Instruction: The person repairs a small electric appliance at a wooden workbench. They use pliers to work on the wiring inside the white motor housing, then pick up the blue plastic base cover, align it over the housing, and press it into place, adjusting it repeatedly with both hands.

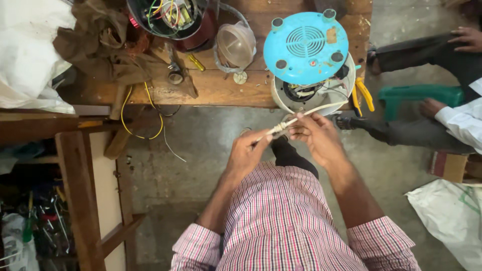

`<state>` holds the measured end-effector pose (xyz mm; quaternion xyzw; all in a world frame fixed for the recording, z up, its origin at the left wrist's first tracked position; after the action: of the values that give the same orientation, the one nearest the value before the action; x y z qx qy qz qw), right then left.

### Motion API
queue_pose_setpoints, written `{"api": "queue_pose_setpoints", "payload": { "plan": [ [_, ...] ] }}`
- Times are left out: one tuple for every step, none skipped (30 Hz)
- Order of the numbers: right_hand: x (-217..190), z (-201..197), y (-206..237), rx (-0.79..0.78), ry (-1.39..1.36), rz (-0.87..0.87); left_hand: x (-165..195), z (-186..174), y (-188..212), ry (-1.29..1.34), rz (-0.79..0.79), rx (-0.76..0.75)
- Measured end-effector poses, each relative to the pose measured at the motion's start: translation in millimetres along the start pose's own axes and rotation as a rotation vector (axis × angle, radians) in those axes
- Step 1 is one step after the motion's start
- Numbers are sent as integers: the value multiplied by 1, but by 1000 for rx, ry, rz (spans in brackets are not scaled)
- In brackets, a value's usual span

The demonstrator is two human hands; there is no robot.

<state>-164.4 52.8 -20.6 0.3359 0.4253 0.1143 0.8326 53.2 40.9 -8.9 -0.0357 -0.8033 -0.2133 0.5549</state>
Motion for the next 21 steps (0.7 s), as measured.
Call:
{"api": "queue_pose_setpoints", "payload": {
  "plan": [
    [-4, -2, 1, 21, 52, -21, 6, -3, -7, -40, 24, 21],
    [-7, -3, 1, 41, 103, -44, 9, -4, -13, -26, 7, 11],
    [-11, -3, 1, 62, 123, -78, 13, -4, -19, -12, -9, 2],
    [-15, -3, 0, 84, 143, -114, 15, -3, -26, 2, -24, -6],
    [-19, -3, 0, 104, 165, -147, 21, -3, -33, -20, 35, 39],
    [-22, -2, -1, 137, 220, -161, 26, -3, -40, -42, 96, 88],
    [-26, -1, -1, 169, 272, -179, 30, -3, -47, -66, 160, 136],
    [-31, 0, 0, 203, 325, -196, 30, -3, -54, -113, 155, 131],
    [-44, 2, 4, 261, 474, -408, 30, -3, -62, -161, 151, 126],
    [-57, 5, 11, 315, 621, -622, 29, -2, -67, -209, 147, 123],
    [-69, 10, 18, 364, 769, -835, 28, -2, -70, -189, 160, 135],
    [-83, 16, 21, 308, 851, -985, 27, -2, -72, -171, 169, 147],
    [-99, 22, 22, 248, 932, -1131, 25, -2, -72, -153, 178, 157],
    [-112, 25, 14, 198, 957, -1095, 24, -2, -73, -144, 176, 159],
    [-124, 29, 5, 152, 983, -1056, 22, 0, -71, -135, 172, 158],
    [-134, 33, -6, 165, 1100, -1015, 22, 1, -71, -126, 170, 157],
    [-143, 38, -17, 175, 1216, -974, 23, 1, -71, -122, 191, 180],
    [-148, 45, -25, 125, 1340, -982, 25, 2, -71, -119, 212, 203],
    [-150, 52, -33, 74, 1464, -986, 27, 2, -71, -114, 231, 226],
    [-150, 59, -39, 18, 1588, -987, 25, 3, -73, -97, 156, 196],
    [-149, 63, -46, -41, 1635, -919, 23, 3, -76, -78, 79, 166]
  ]
}}
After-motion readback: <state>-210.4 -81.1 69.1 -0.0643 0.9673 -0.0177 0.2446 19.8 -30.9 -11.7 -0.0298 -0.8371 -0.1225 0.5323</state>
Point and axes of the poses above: each hand's wrist, its own y-axis away from the middle knuckle, its own z-axis out of the palm, x = y × z, the point moved 4 cm from there along -y, towards the middle knuckle, and after that the axes turned 9 degrees about -y, right-handed, at the moved point
